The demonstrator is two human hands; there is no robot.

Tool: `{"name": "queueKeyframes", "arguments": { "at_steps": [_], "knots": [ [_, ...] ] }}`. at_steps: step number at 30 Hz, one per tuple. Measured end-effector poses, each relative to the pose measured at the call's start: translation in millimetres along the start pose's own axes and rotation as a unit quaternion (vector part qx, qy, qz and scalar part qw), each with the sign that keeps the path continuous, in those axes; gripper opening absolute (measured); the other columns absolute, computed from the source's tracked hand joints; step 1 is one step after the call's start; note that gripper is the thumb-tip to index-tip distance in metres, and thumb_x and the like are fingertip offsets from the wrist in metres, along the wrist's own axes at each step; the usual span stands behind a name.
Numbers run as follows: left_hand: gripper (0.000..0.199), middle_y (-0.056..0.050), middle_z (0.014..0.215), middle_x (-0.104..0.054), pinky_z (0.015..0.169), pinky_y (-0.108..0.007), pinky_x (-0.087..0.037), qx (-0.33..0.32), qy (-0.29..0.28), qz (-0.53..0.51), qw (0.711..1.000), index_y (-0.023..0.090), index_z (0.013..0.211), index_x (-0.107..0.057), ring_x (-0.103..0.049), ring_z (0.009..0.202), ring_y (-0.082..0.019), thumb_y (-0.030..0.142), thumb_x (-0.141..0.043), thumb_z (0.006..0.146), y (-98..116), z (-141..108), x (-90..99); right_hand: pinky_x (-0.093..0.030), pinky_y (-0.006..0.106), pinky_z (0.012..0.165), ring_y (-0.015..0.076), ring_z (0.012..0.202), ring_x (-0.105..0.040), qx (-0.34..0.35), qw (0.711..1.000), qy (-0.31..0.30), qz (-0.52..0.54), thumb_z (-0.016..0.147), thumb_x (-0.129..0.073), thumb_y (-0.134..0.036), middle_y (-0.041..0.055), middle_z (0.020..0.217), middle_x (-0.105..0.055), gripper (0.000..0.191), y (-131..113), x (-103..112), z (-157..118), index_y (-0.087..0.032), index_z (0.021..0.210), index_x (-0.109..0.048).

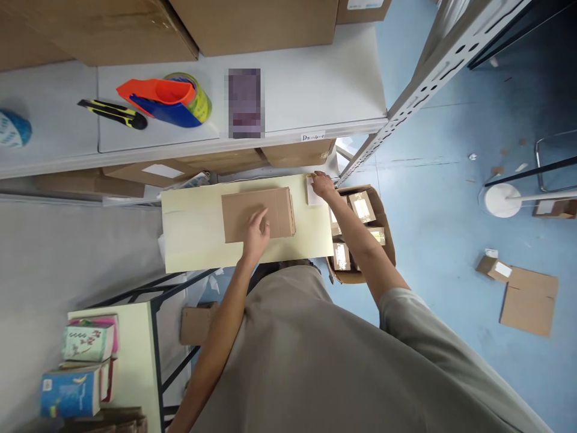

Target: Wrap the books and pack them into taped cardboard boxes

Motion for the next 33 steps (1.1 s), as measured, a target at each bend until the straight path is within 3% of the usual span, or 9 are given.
{"name": "queueKeyframes", "arguments": {
  "at_steps": [3,6,9,12,16,18,24,28,33],
  "knots": [
    [0.044,-0.012,0.15,-0.066,0.128,-0.051,-0.043,0.002,-0.021,0.002,1.0,0.024,0.145,-0.068,-0.057,0.146,-0.031,0.026,-0.054,0.102,7,-6,-7.8,-0.042,0.051,0.116,0.0349,0.13,-0.06,0.01,1.0,0.002,0.003,0.099,-0.049,-0.007,0.0263,0.138,-0.069,0.044,4,0,2,-0.005,0.14,-0.066],
    [0.044,-0.013,0.151,-0.066,0.127,-0.05,-0.044,0.012,-0.024,0.003,1.0,0.023,0.145,-0.068,-0.057,0.146,-0.032,0.027,-0.054,0.103,7,-6,-8.3,-0.042,0.048,0.112,0.0342,0.123,-0.059,0.032,0.999,0.042,0.003,0.104,-0.048,-0.013,0.0234,0.132,-0.071,0.038,6,2,-4,-0.008,0.136,-0.068],
    [0.044,-0.013,0.15,-0.066,0.127,-0.049,-0.044,0.006,-0.019,0.001,1.0,0.021,0.145,-0.067,-0.058,0.145,-0.032,0.027,-0.053,0.104,12,0,-10.6,-0.042,0.047,0.105,0.0342,0.115,-0.058,0.04,0.996,0.079,-0.018,0.109,-0.044,-0.018,0.0221,0.125,-0.072,0.033,5,7,-16,-0.01,0.126,-0.071],
    [0.045,-0.013,0.15,-0.067,0.128,-0.05,-0.044,-0.01,-0.031,-0.009,0.999,0.02,0.145,-0.067,-0.06,0.145,-0.032,0.024,-0.053,0.103,24,10,-21.0,-0.042,0.045,0.102,0.0339,0.116,-0.057,0.067,0.993,0.079,-0.048,0.11,-0.042,-0.014,0.0216,0.126,-0.072,0.031,4,11,-34,-0.009,0.121,-0.071],
    [0.058,-0.011,0.157,-0.063,0.129,-0.051,-0.043,-0.024,-0.102,-0.031,0.994,0.022,0.158,-0.056,-0.058,0.148,-0.033,0.019,-0.056,0.1,39,30,-50.9,-0.041,0.045,0.108,0.0326,0.124,-0.056,0.146,0.983,0.08,-0.079,0.111,-0.042,-0.014,0.0187,0.138,-0.069,0.031,1,12,-75,-0.013,0.117,-0.072],
    [0.065,-0.013,0.161,-0.06,0.129,-0.05,-0.042,-0.032,-0.148,-0.034,0.988,0.019,0.162,-0.05,-0.056,0.151,-0.034,0.016,-0.056,0.098,43,42,-72.2,-0.04,0.046,0.112,0.0318,0.128,-0.056,0.169,0.979,0.082,-0.085,0.112,-0.041,-0.014,0.0171,0.143,-0.068,0.031,1,10,-103,-0.015,0.117,-0.073],
    [0.071,-0.026,0.16,-0.056,0.128,-0.048,-0.042,-0.042,-0.252,-0.01,0.967,0.006,0.156,-0.053,-0.054,0.151,-0.036,0.006,-0.058,0.085,37,76,-142.6,-0.041,0.051,0.121,0.0312,0.142,-0.056,0.173,0.983,0.039,-0.04,0.11,-0.047,-0.009,0.0174,0.144,-0.069,0.029,6,-11,-178,-0.017,0.115,-0.075],
    [0.065,-0.035,0.151,-0.06,0.124,-0.054,-0.044,-0.02,-0.281,0.031,0.959,0.001,0.143,-0.061,-0.057,0.147,-0.043,0.005,-0.064,0.077,27,83,-173.2,-0.043,0.05,0.123,0.0302,0.144,-0.057,0.163,0.984,0.049,-0.055,0.111,-0.047,-0.011,0.0168,0.144,-0.07,0.03,8,-25,-194,-0.016,0.112,-0.076],
    [0.056,-0.032,0.135,-0.069,0.113,-0.055,-0.052,-0.006,-0.285,0.046,0.957,0.008,0.133,-0.065,-0.067,0.133,-0.044,0.008,-0.069,0.077,18,81,-186.9,-0.043,0.049,0.125,0.0296,0.143,-0.058,0.158,0.984,0.054,-0.07,0.11,-0.048,-0.011,0.0176,0.142,-0.071,0.03,8,-31,-189,-0.014,0.111,-0.077]
  ]
}}
Point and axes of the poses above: each hand's wrist, its own z-axis towards the middle knuckle, its own x-axis out of the back of the hand, y = z × x, the point moved 2 cm from there along z, towards the middle knuckle
